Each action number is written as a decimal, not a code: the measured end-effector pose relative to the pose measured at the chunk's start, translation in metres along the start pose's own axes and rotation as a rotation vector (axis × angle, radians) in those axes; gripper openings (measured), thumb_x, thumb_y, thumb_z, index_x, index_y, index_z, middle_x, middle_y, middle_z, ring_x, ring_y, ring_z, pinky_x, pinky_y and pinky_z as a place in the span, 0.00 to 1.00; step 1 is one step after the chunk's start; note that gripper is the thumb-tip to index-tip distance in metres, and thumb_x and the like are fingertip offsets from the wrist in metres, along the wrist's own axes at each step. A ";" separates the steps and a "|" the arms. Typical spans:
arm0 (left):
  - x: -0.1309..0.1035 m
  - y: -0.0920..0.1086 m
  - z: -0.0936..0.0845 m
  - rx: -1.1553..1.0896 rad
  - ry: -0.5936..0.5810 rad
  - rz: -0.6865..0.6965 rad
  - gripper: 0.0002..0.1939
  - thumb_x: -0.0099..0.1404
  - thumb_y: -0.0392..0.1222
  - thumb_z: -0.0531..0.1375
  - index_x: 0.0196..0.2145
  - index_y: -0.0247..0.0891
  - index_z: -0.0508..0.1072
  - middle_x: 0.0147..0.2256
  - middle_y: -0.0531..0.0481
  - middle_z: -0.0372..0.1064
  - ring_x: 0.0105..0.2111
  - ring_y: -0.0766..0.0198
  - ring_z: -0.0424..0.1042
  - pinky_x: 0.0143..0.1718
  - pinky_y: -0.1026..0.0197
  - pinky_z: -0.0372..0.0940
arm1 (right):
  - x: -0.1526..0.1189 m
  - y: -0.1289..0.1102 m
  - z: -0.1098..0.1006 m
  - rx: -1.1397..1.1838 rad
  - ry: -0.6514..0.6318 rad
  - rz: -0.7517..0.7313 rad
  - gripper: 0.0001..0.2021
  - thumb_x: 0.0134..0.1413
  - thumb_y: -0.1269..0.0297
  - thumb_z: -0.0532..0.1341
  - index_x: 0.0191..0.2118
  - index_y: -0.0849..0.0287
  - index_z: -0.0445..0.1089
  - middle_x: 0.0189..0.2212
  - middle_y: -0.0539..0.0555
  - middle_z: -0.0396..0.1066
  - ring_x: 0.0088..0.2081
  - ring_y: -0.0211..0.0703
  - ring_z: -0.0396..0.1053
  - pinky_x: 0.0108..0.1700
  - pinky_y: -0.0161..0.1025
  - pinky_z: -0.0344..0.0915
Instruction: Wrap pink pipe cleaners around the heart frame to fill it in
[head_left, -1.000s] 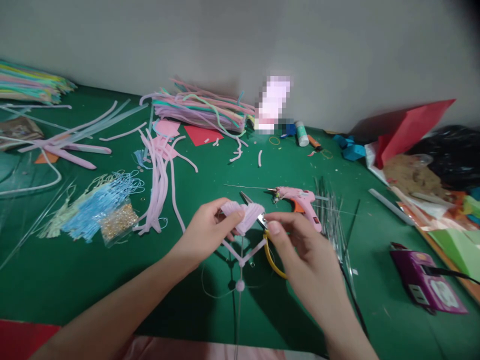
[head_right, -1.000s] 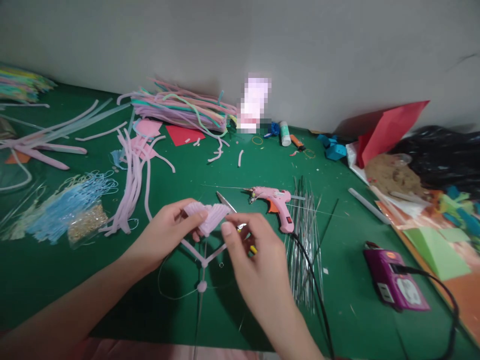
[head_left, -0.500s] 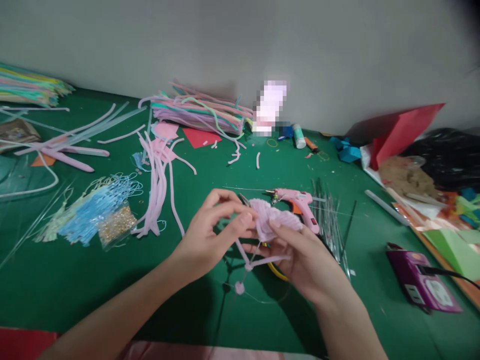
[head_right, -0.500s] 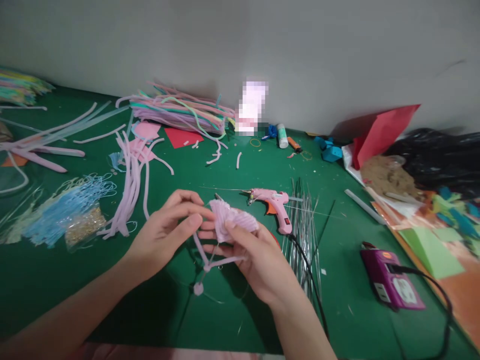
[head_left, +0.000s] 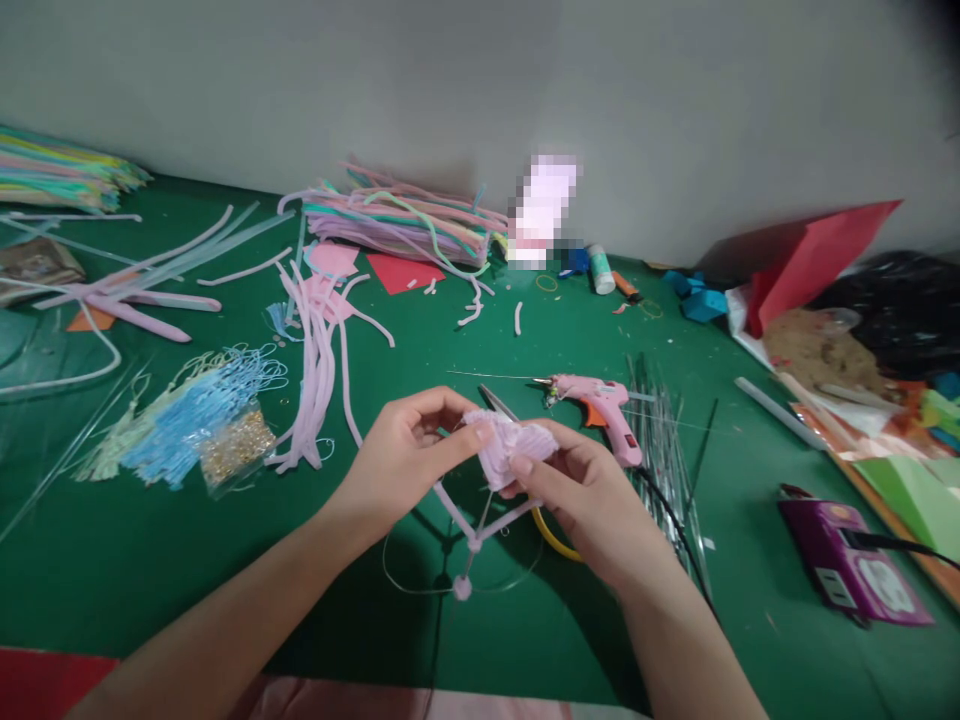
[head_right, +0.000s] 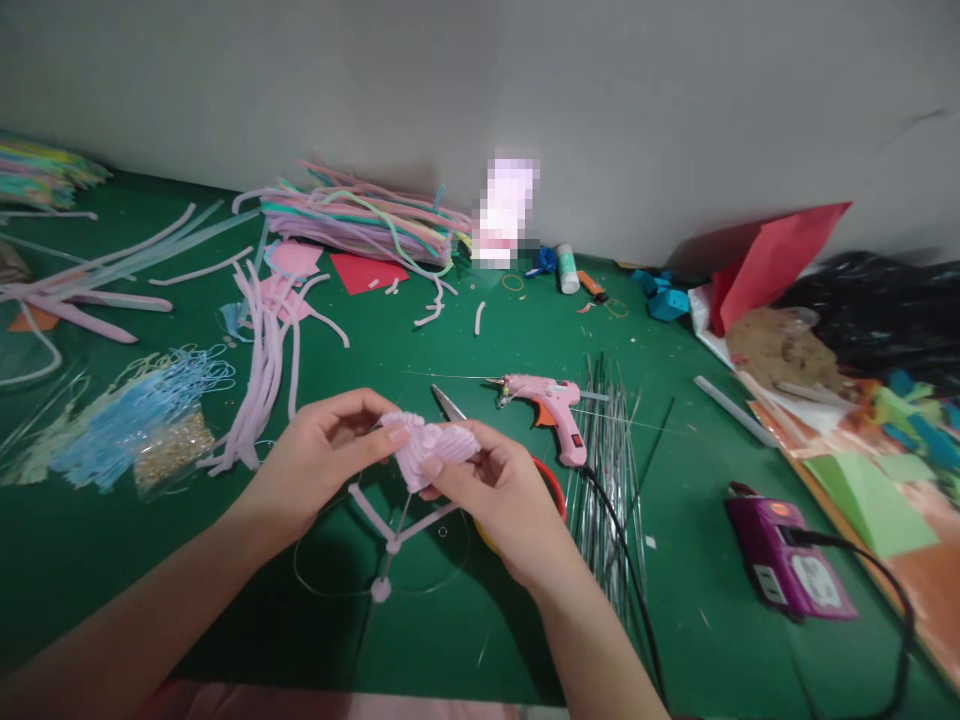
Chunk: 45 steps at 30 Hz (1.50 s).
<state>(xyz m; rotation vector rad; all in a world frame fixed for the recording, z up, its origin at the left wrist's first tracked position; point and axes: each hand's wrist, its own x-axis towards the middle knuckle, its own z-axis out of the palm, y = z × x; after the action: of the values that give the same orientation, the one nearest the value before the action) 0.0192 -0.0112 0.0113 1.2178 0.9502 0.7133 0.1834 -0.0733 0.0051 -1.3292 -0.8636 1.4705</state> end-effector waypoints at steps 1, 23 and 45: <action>0.000 0.000 0.000 -0.018 0.010 -0.003 0.10 0.56 0.45 0.65 0.31 0.35 0.73 0.29 0.52 0.71 0.29 0.67 0.69 0.33 0.65 0.64 | 0.000 0.000 0.000 -0.003 0.013 -0.007 0.12 0.44 0.56 0.70 0.34 0.57 0.75 0.28 0.51 0.74 0.27 0.36 0.69 0.33 0.35 0.70; 0.001 -0.001 0.001 -0.069 -0.127 -0.105 0.08 0.55 0.41 0.66 0.31 0.35 0.73 0.27 0.55 0.69 0.29 0.69 0.67 0.32 0.67 0.60 | 0.002 0.006 -0.002 -0.088 -0.019 -0.008 0.10 0.45 0.57 0.69 0.32 0.58 0.76 0.27 0.51 0.76 0.26 0.36 0.70 0.31 0.34 0.70; 0.000 -0.003 0.003 -0.017 -0.070 -0.128 0.12 0.55 0.39 0.67 0.37 0.36 0.71 0.23 0.57 0.70 0.24 0.72 0.67 0.26 0.71 0.61 | -0.006 -0.012 -0.010 -0.644 0.087 -0.314 0.06 0.59 0.62 0.60 0.34 0.56 0.72 0.31 0.52 0.73 0.32 0.38 0.71 0.34 0.34 0.69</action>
<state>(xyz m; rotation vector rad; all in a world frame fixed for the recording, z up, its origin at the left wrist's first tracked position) 0.0214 -0.0131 0.0082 1.1488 0.9536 0.5727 0.1954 -0.0761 0.0166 -1.6050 -1.4889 0.9082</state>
